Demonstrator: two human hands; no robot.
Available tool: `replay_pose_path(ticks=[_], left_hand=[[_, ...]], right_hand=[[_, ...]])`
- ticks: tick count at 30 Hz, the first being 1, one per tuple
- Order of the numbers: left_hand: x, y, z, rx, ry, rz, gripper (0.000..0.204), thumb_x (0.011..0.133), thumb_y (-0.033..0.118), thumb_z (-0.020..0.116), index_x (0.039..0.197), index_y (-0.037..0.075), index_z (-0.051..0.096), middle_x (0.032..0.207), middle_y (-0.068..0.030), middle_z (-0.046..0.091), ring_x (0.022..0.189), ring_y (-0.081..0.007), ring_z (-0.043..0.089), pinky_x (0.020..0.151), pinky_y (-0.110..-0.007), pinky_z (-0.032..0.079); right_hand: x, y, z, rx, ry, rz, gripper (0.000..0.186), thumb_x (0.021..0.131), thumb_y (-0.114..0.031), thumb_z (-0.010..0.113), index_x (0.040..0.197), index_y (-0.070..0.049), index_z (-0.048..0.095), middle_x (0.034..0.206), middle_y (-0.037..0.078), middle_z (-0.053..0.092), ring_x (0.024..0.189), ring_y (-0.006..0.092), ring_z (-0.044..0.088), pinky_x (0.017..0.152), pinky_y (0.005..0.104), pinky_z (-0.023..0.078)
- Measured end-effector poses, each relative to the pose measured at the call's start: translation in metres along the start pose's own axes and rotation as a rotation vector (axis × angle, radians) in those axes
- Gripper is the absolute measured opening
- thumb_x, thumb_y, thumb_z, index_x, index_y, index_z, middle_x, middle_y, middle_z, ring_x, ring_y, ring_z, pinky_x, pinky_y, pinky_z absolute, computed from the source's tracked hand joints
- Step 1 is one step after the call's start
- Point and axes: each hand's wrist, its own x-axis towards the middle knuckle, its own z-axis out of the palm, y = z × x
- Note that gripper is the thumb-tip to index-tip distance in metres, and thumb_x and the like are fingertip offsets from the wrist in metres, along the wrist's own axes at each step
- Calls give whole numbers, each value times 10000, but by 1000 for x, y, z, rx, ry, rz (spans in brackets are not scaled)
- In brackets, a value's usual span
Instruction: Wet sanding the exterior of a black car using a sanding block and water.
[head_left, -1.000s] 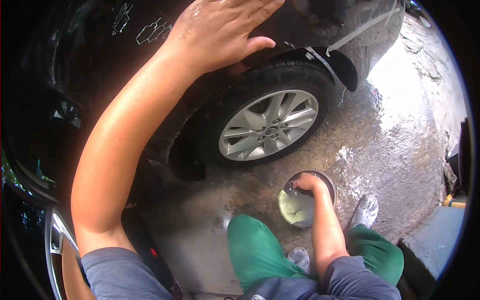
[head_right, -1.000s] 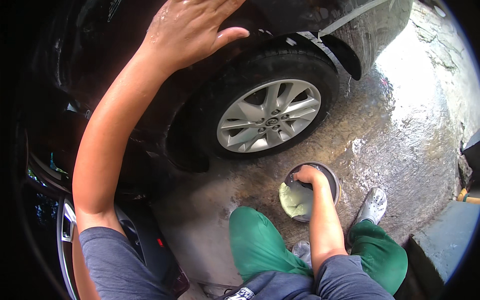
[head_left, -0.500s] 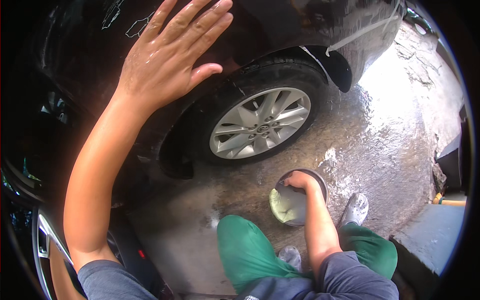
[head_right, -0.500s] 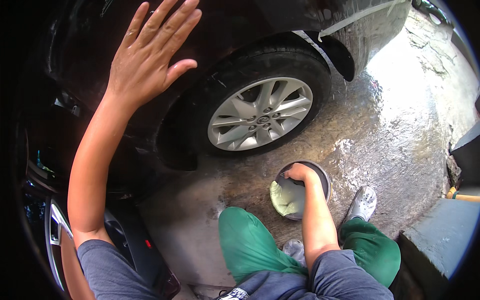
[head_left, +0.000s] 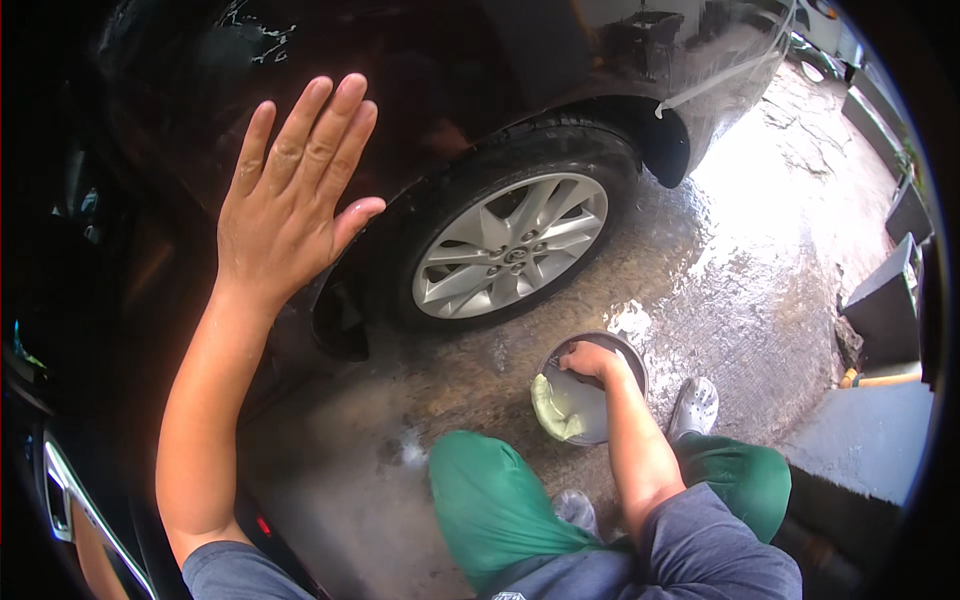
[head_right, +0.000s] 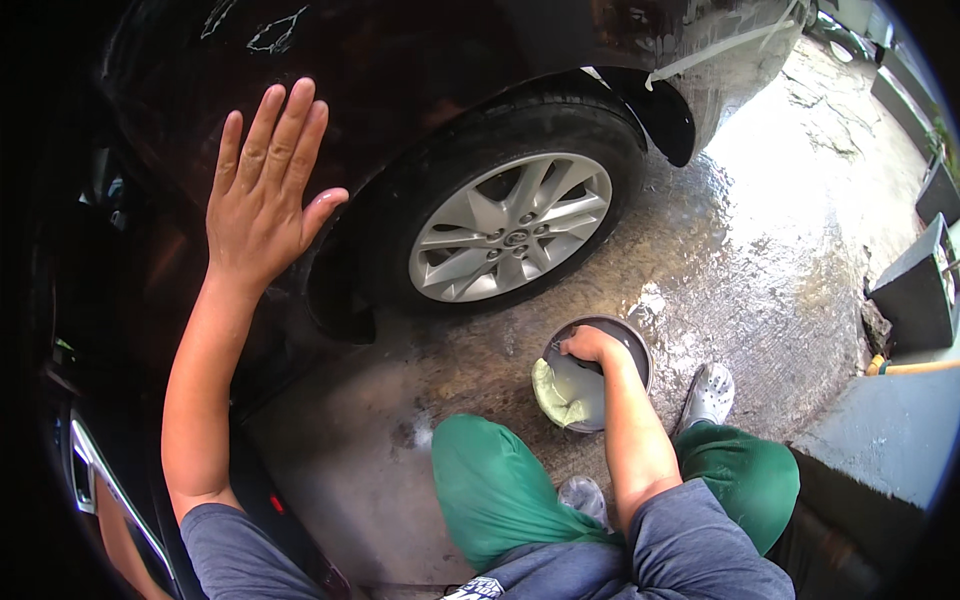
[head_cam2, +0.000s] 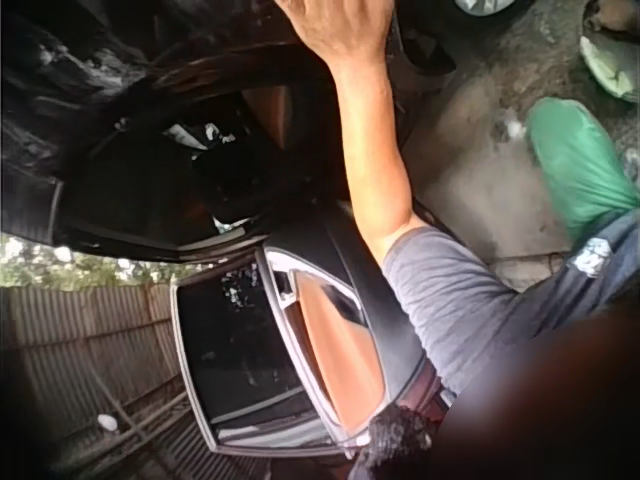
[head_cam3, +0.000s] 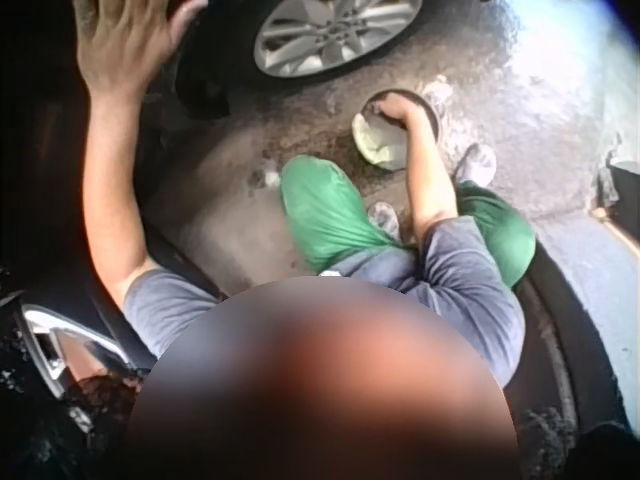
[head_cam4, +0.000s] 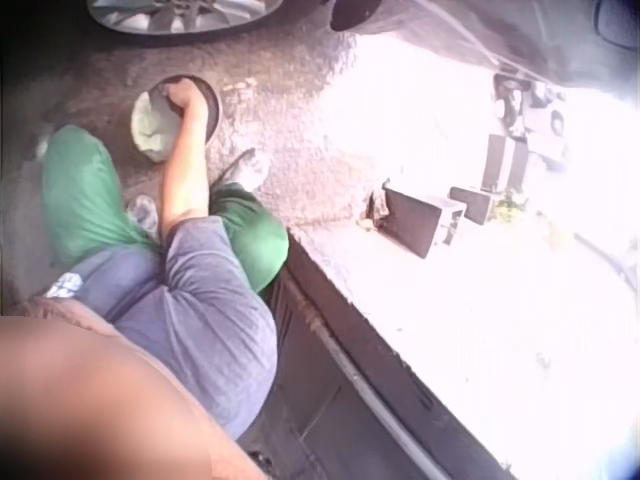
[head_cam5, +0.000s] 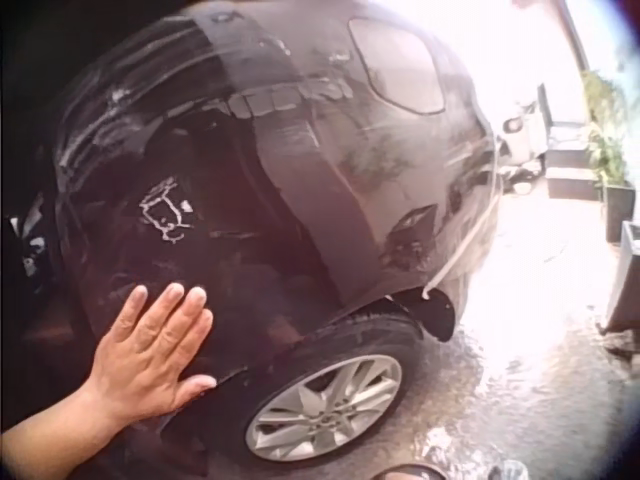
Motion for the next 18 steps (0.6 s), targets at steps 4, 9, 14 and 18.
replay_pose_path(ticks=[4,9,14,18], left_hand=[[-23,6,6,-44,3,-35,744,994,574,431,1584,125,373,1674,-14,306,1560,-198,237,1291,-448,134],[-53,15,20,-100,21,-48,734,1025,562,404,1596,104,347,1686,-43,278,1570,-205,211,1290,-448,123],[-93,28,43,-91,39,-57,754,1001,546,463,1602,108,334,1693,-47,259,1573,-209,205,1294,-451,93],[-113,40,53,-71,50,-64,766,992,554,481,1603,117,335,1697,-44,250,1576,-204,194,1293,-477,60]], right_hand=[[-1,13,16,41,81,-6,490,866,-350,633,1197,2,710,1232,257,688,1164,387,661,1022,425,496],[6,43,43,-124,191,21,407,1000,-301,523,1271,-32,663,1252,255,671,1186,415,633,1036,454,483],[-24,40,34,-76,158,-35,418,1018,-346,557,1326,-72,630,1227,225,693,1181,385,649,1022,448,492],[-44,25,2,-177,109,16,573,910,-451,716,1305,-44,634,1191,224,709,1165,360,665,994,434,517]])
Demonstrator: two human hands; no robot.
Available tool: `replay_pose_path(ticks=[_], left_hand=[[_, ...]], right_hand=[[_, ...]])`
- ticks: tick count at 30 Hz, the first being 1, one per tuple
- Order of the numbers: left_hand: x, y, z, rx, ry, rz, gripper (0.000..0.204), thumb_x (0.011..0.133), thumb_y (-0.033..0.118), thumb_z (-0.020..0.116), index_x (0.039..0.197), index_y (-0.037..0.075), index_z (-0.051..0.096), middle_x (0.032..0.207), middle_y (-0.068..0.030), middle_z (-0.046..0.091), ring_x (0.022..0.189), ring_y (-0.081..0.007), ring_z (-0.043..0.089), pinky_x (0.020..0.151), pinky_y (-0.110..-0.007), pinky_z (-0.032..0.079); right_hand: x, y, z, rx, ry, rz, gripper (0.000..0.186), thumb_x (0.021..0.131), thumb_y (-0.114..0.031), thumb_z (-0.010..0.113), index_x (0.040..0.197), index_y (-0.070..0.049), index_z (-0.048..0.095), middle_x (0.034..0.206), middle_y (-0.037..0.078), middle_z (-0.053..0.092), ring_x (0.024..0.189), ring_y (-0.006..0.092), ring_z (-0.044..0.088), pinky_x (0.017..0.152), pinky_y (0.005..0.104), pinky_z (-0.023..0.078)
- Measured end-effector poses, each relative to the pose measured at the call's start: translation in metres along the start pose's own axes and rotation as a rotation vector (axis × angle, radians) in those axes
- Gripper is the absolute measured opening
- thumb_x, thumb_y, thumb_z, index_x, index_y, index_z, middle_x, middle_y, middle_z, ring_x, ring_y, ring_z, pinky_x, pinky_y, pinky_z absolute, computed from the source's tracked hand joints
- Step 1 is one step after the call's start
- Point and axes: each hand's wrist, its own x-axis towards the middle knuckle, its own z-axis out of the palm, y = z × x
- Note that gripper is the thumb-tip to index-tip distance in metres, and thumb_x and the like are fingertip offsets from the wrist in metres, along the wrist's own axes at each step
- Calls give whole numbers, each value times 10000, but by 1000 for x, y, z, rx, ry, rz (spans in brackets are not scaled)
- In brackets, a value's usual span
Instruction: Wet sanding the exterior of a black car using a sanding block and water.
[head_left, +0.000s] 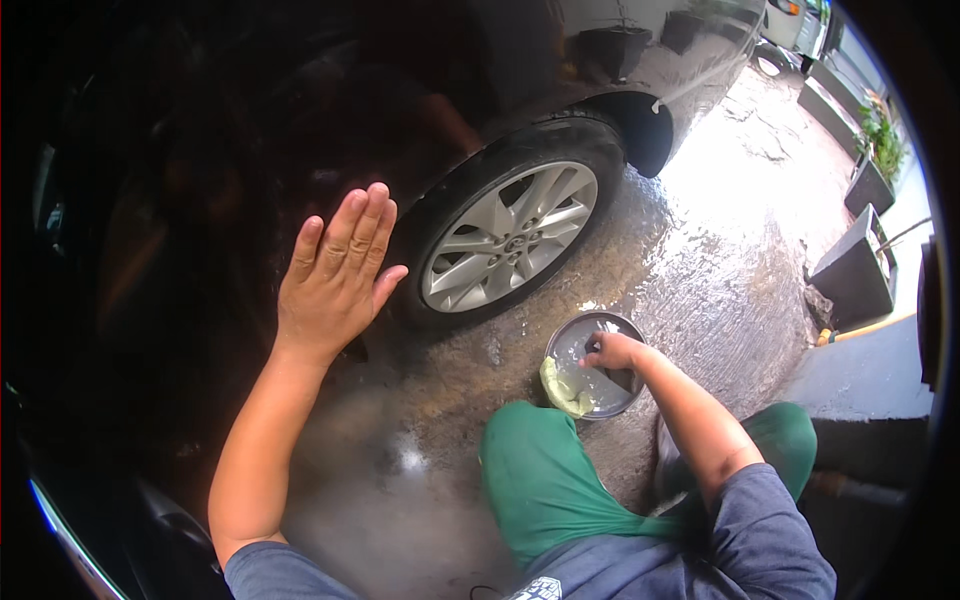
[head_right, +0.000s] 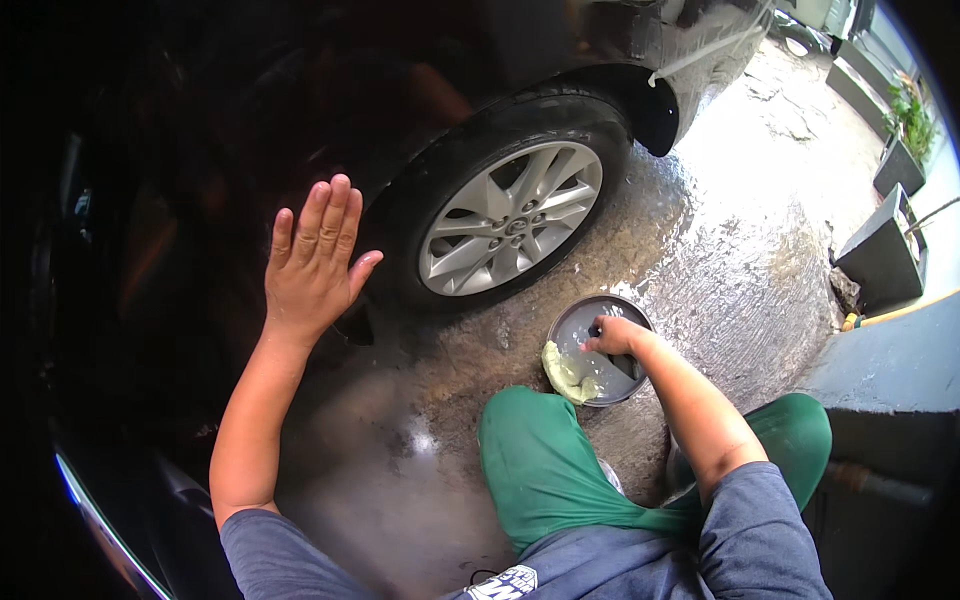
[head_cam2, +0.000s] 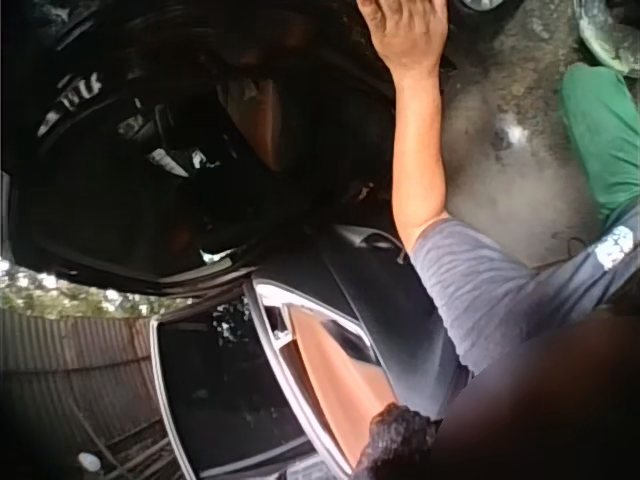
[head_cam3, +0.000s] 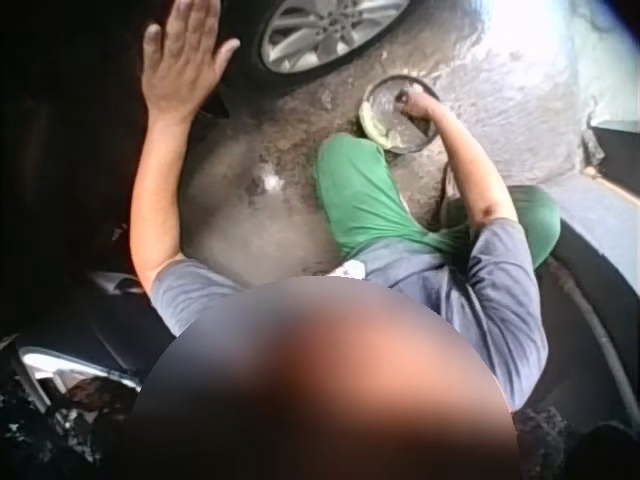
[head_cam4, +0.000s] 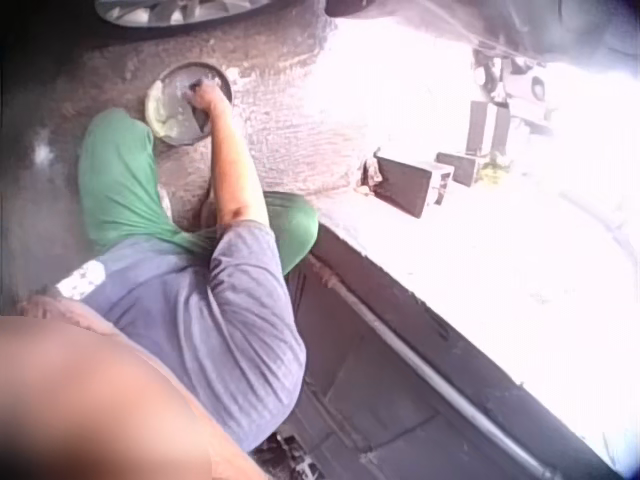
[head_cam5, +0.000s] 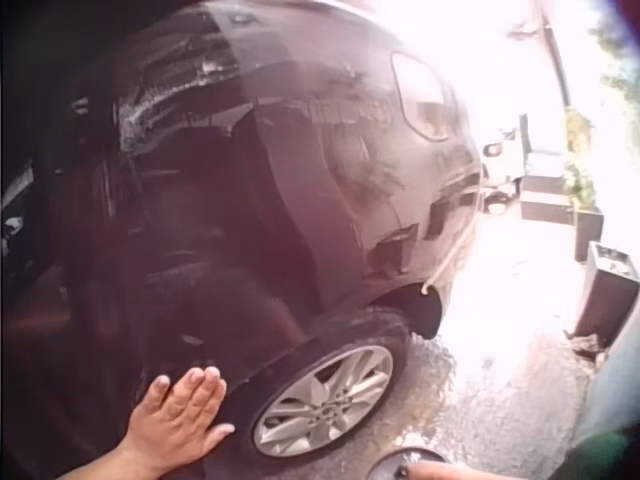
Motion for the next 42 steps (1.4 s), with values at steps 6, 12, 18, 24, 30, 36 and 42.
replay_pose_path(ticks=[6,12,18,24,30,36,42], left_hand=[[-15,17,11,0,25,-60,786,991,552,499,1609,104,312,1701,-61,234,1581,-225,179,1287,-506,36],[-20,51,14,-203,0,-232,832,970,515,570,1610,65,290,1706,-120,198,1591,-275,122,1282,-494,13],[117,82,3,-446,143,-290,961,891,496,665,1623,47,232,1716,-122,154,1597,-266,74,1291,-450,14],[196,134,8,-342,199,-415,965,917,559,612,1619,33,210,1718,-148,105,1598,-273,50,1294,-447,9],[112,124,30,-88,130,-553,959,939,546,575,1644,75,128,1724,-136,72,1599,-278,30,1294,-447,-2],[25,111,44,-32,130,-619,972,939,470,626,1645,62,96,1723,-157,44,1598,-312,12,1288,-469,6],[-59,112,46,-6,47,-744,963,957,397,651,1618,-30,96,1695,-259,41,1577,-419,29,1269,-550,98]], right_hand=[[-26,-21,-24,-245,74,-72,381,948,-309,620,1135,23,635,1055,287,705,1045,414,685,912,480,539],[-69,-62,-50,-284,101,-99,300,968,-224,555,1131,26,591,1066,266,708,1050,416,682,916,500,531],[-48,-53,-50,-493,53,-240,324,931,-176,561,1165,34,641,1206,276,658,1132,413,652,987,484,517],[-3,-58,-46,-538,-69,-317,325,879,-127,561,1109,29,729,1198,286,679,1105,404,680,978,455,541],[6,-59,-45,-651,-196,-325,326,874,-135,541,1068,20,752,1177,246,704,1105,373,688,960,457,550],[11,-60,-51,-680,-254,-326,412,922,-188,536,1243,32,670,1229,253,683,1156,390,663,982,471,531],[9,-58,-50,-653,-225,-405,363,893,-195,568,1140,36,699,1177,274,693,1120,401,673,977,476,536]])
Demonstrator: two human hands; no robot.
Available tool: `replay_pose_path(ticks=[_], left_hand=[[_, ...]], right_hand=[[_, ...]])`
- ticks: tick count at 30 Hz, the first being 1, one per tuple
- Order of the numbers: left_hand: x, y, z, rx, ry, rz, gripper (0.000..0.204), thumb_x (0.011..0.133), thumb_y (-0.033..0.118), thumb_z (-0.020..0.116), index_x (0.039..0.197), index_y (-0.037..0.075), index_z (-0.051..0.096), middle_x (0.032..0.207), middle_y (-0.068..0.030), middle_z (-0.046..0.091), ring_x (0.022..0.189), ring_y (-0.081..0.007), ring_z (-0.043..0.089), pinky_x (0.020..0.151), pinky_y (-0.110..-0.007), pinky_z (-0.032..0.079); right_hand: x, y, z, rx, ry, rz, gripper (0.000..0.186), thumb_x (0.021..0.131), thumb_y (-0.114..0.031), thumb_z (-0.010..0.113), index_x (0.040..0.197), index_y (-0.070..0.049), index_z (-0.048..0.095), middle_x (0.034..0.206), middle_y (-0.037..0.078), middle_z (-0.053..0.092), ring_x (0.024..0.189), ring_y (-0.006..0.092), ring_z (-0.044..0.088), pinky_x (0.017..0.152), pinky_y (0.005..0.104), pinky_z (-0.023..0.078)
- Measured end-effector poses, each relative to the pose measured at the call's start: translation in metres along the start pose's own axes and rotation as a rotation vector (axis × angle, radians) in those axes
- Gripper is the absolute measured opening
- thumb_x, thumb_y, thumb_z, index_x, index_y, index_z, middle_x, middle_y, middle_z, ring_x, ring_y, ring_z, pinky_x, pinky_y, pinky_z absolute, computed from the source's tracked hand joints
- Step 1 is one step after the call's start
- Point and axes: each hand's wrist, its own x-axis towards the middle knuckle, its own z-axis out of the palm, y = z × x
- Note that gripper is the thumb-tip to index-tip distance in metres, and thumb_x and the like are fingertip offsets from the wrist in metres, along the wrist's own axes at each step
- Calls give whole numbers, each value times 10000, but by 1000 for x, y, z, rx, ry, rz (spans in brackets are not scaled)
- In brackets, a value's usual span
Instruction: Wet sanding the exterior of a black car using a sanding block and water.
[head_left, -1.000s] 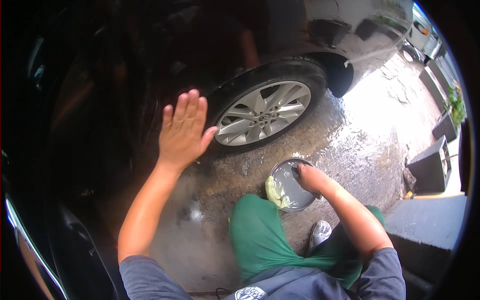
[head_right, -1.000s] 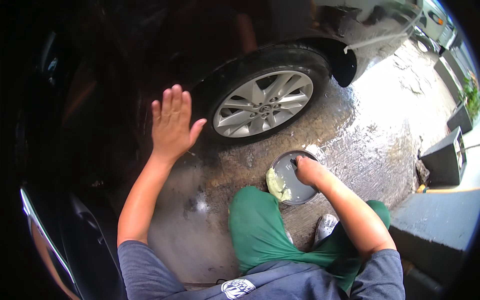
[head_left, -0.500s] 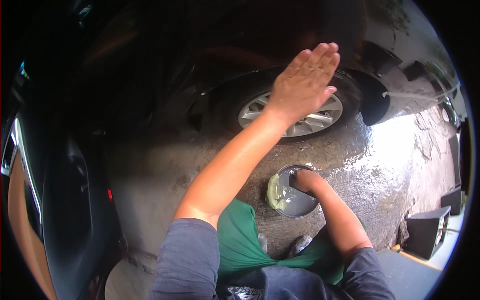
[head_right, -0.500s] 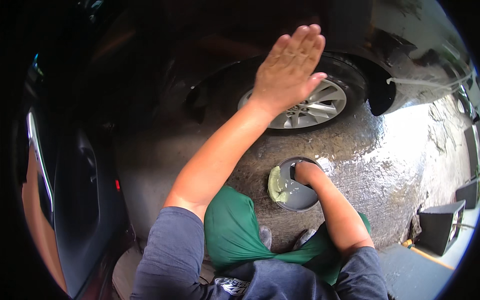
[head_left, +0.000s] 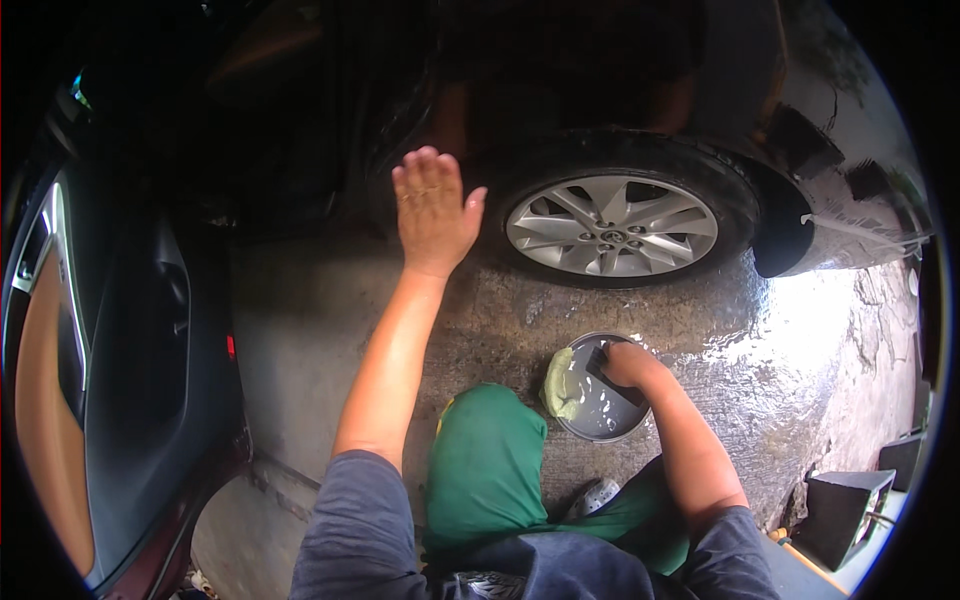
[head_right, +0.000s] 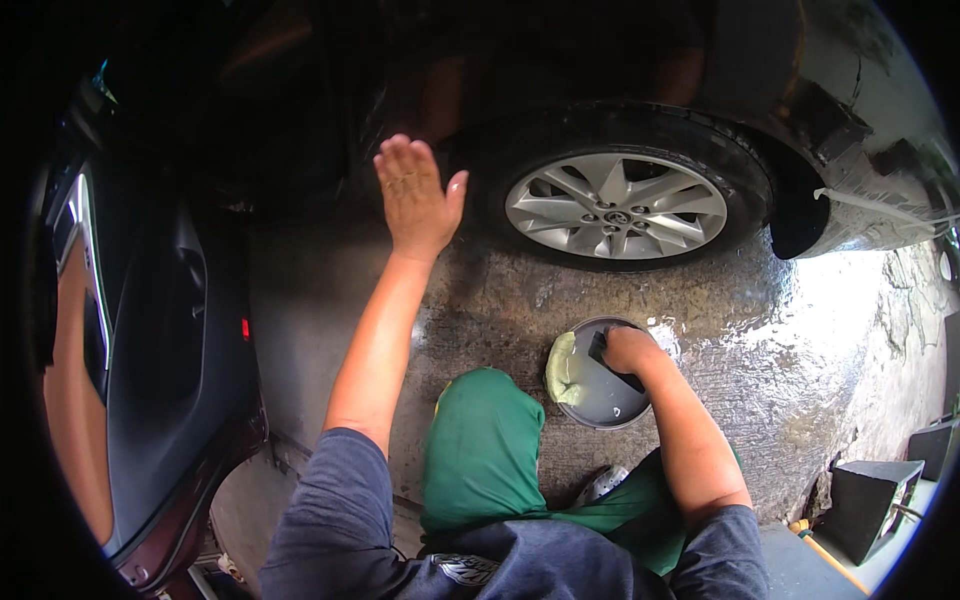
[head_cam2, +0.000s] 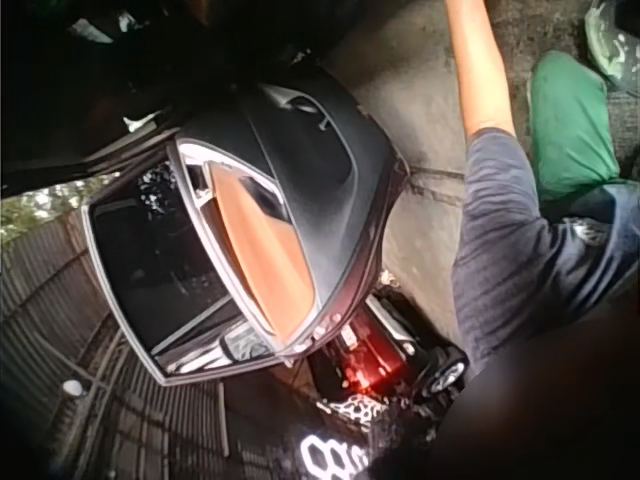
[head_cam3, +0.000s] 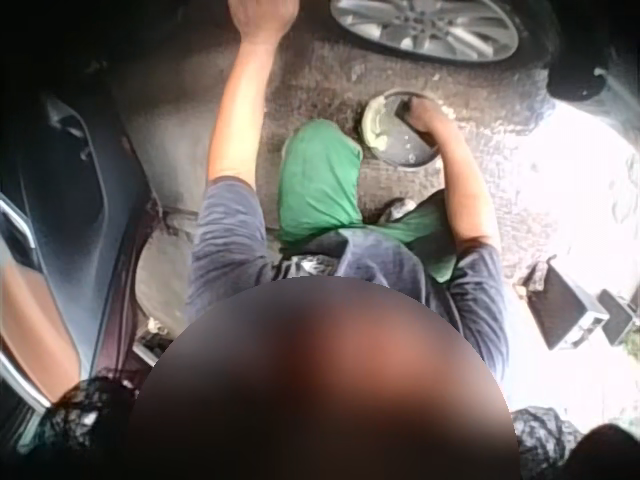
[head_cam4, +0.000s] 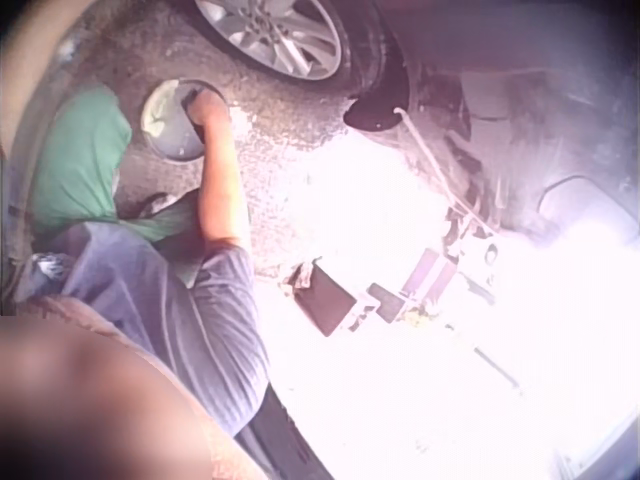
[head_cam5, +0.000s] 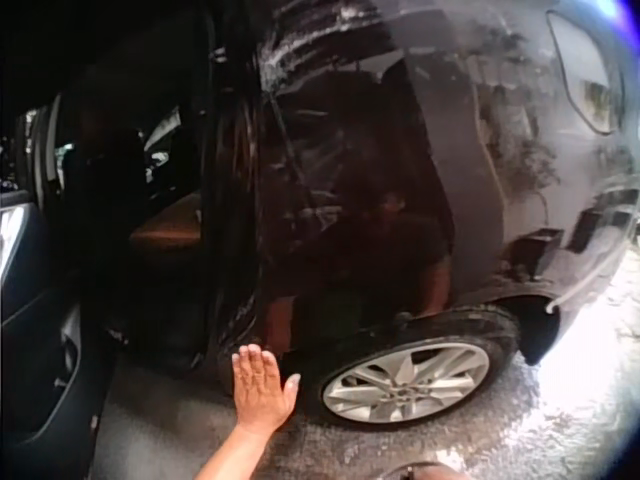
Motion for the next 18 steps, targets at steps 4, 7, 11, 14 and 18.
replay_pose_path(ticks=[4,7,11,14,18], left_hand=[[-55,2,-17,-123,-283,-327,884,984,329,622,1595,-77,130,1672,-308,78,1561,-466,61,1267,-534,125],[-73,40,-35,-300,-412,-504,787,989,277,608,1572,-87,225,1659,-324,120,1541,-502,108,1264,-527,149],[-65,143,-54,-710,-747,-545,317,930,167,625,1190,-10,664,1313,-238,609,1206,-438,583,1039,-498,481],[-101,221,-46,-691,-1201,-240,228,869,135,617,1012,19,751,1120,-188,694,1061,-362,669,929,-461,549],[-155,283,-37,-650,-1644,97,253,872,134,606,1033,43,779,1177,-159,728,1138,-318,683,954,-414,555]], right_hand=[[0,3,8,37,-7,5,381,902,-210,577,1178,37,667,1163,276,697,1117,412,672,975,490,535],[8,13,20,35,2,1,400,913,-218,572,1213,37,648,1178,282,689,1114,414,673,971,495,537],[30,33,51,103,68,114,430,939,-238,553,1263,38,616,1213,292,674,1141,404,667,980,485,537],[49,37,82,106,14,178,466,945,-258,553,1297,43,598,1236,298,665,1179,388,658,999,469,532],[51,35,77,23,-101,86,512,905,-242,615,1323,55,608,1293,302,636,1215,376,644,1022,451,522]])
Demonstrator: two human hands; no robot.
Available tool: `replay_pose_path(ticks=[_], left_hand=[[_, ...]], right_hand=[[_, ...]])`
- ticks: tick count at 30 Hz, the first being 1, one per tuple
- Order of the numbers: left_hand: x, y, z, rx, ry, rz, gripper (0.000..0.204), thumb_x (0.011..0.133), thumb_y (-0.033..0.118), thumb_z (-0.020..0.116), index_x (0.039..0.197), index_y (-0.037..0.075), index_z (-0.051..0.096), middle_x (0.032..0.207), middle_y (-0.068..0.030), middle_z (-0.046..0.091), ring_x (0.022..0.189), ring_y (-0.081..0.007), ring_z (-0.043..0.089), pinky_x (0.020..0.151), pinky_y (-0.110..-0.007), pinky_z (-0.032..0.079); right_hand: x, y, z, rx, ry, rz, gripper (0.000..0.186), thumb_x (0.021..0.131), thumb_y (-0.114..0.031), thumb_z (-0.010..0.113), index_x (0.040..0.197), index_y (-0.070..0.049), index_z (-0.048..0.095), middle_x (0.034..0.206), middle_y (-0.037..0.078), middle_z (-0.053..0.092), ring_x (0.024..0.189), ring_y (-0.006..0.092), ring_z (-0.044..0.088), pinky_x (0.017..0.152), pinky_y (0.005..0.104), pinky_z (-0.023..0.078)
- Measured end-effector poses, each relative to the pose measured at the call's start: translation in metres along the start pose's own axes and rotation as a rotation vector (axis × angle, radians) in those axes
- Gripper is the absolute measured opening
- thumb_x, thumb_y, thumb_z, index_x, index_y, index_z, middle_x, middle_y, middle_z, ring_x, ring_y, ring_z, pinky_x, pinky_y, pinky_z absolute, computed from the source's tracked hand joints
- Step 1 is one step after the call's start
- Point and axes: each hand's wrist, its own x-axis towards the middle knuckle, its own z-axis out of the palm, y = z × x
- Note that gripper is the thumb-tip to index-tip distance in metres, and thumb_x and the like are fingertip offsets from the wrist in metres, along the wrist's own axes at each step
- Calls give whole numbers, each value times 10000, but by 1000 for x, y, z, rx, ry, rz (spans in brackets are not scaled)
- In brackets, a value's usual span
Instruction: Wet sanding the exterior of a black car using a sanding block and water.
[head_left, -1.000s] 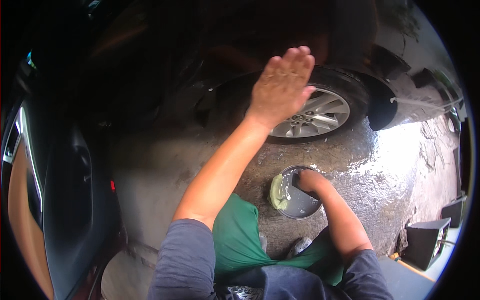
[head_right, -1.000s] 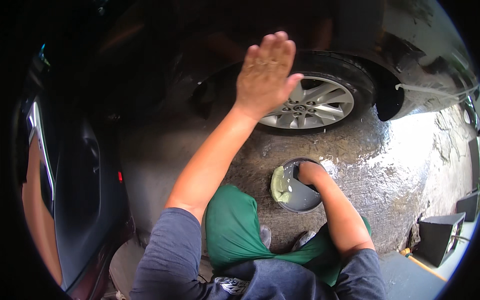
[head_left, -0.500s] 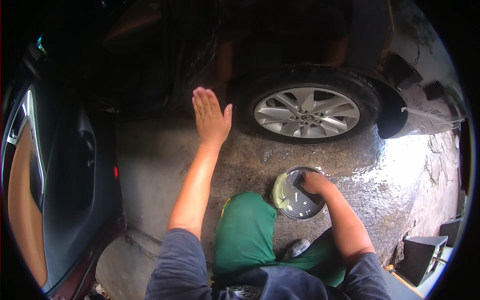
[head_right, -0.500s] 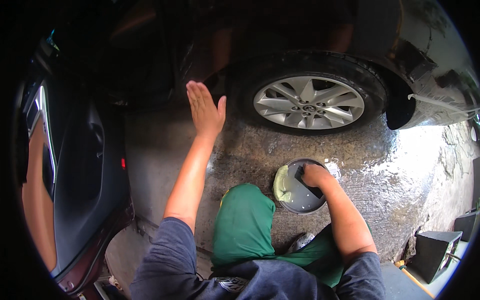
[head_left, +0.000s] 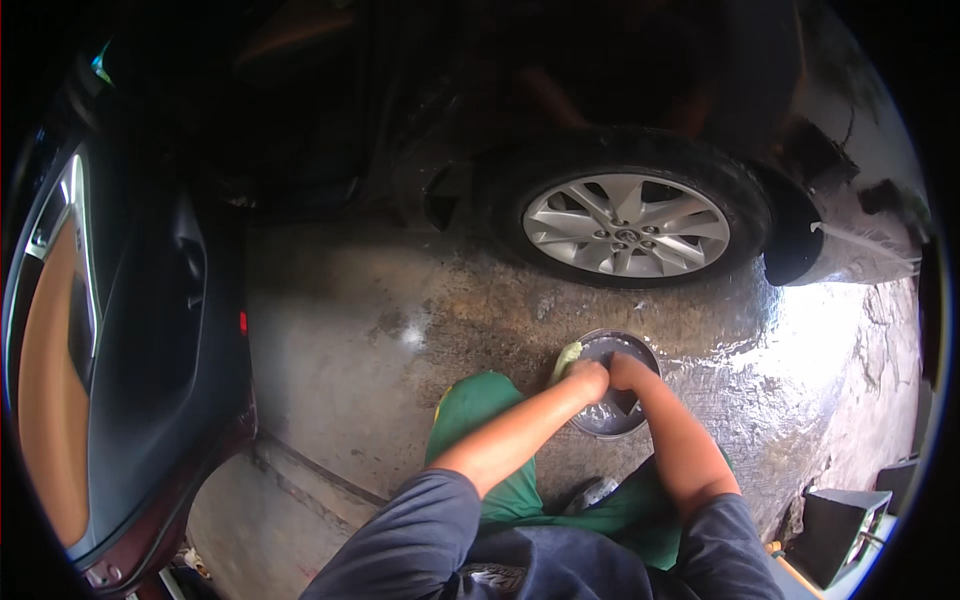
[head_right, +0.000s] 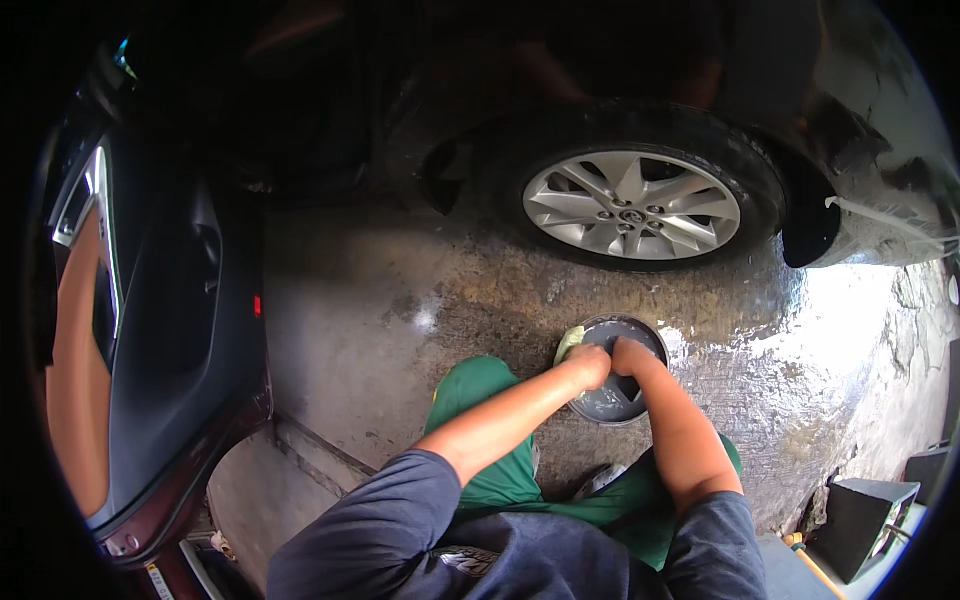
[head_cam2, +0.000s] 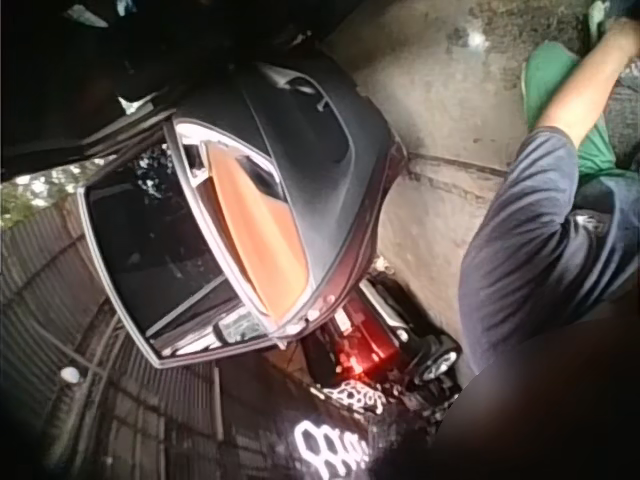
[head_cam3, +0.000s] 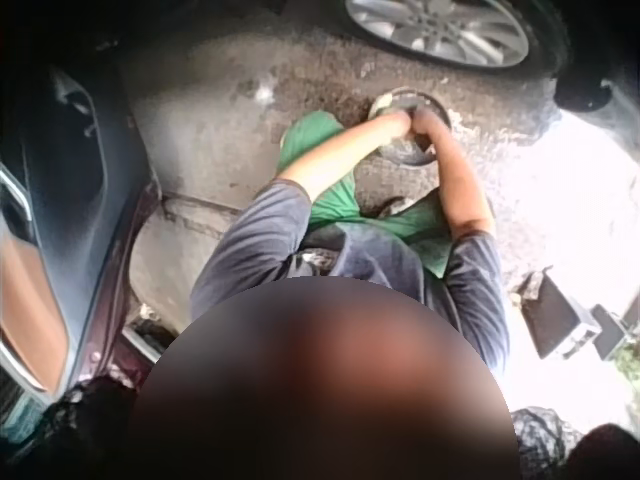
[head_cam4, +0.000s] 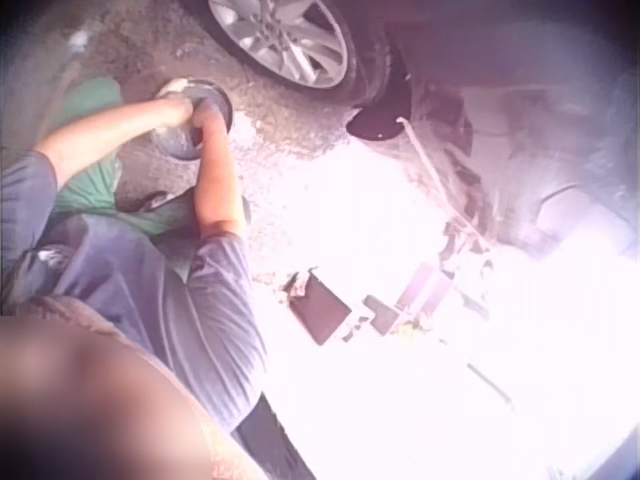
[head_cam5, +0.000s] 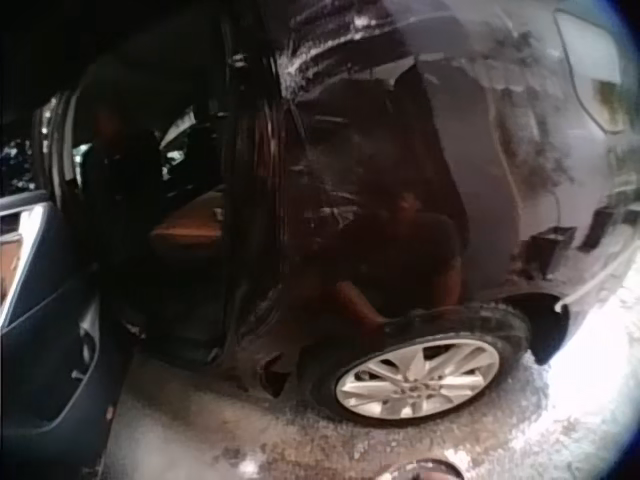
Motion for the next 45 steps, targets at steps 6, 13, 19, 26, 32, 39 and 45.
replay_pose_path(ticks=[6,13,19,26,32,39,45], left_hand=[[21,-24,46,-13,-93,-45,276,905,162,576,1054,46,777,1167,-173,740,1089,-322,718,897,-437,577],[-37,-33,-24,-905,284,-97,305,960,167,506,1155,27,694,1089,-207,729,1065,-305,699,913,-401,543],[-35,-29,-40,-1782,301,-88,401,1019,197,479,1401,78,504,1263,-93,635,1154,-243,620,954,-432,510],[-35,-31,-39,-1874,508,21,238,990,195,664,1176,90,559,1087,-26,656,959,-105,628,818,-297,539],[-32,-33,-41,-1776,642,11,227,956,178,718,1090,97,554,965,22,639,843,-52,589,701,-218,475],[-31,-30,-51,-1721,753,3,203,964,141,694,1082,91,537,955,15,625,820,-58,573,658,-220,463],[-31,-36,-37,-1687,782,-19,193,964,136,686,1074,95,533,926,18,601,802,-68,575,630,-221,456]], right_hand=[[-24,-12,-53,247,175,-83,461,872,-247,684,1252,13,671,1195,280,693,1108,395,690,948,457,533],[-85,14,-109,1155,138,-159,417,925,-119,576,1315,26,607,1153,100,685,1036,172,630,946,293,490],[-96,3,-120,1444,20,-363,443,914,-73,514,1347,11,562,1187,83,646,1042,148,616,935,299,492],[-96,-3,-119,1365,147,-328,392,950,-103,548,1332,-20,581,1174,44,647,1054,123,593,936,278,471],[-97,0,-121,1258,181,-306,378,969,-137,574,1334,-39,590,1179,39,650,1047,117,592,931,283,472],[-91,0,-122,1279,184,-294,357,977,-134,581,1318,-28,598,1151,43,664,1037,118,602,928,282,479],[-87,-5,-109,1185,283,-280,359,958,-102,615,1300,6,618,1139,91,713,1001,160,664,917,317,523]])
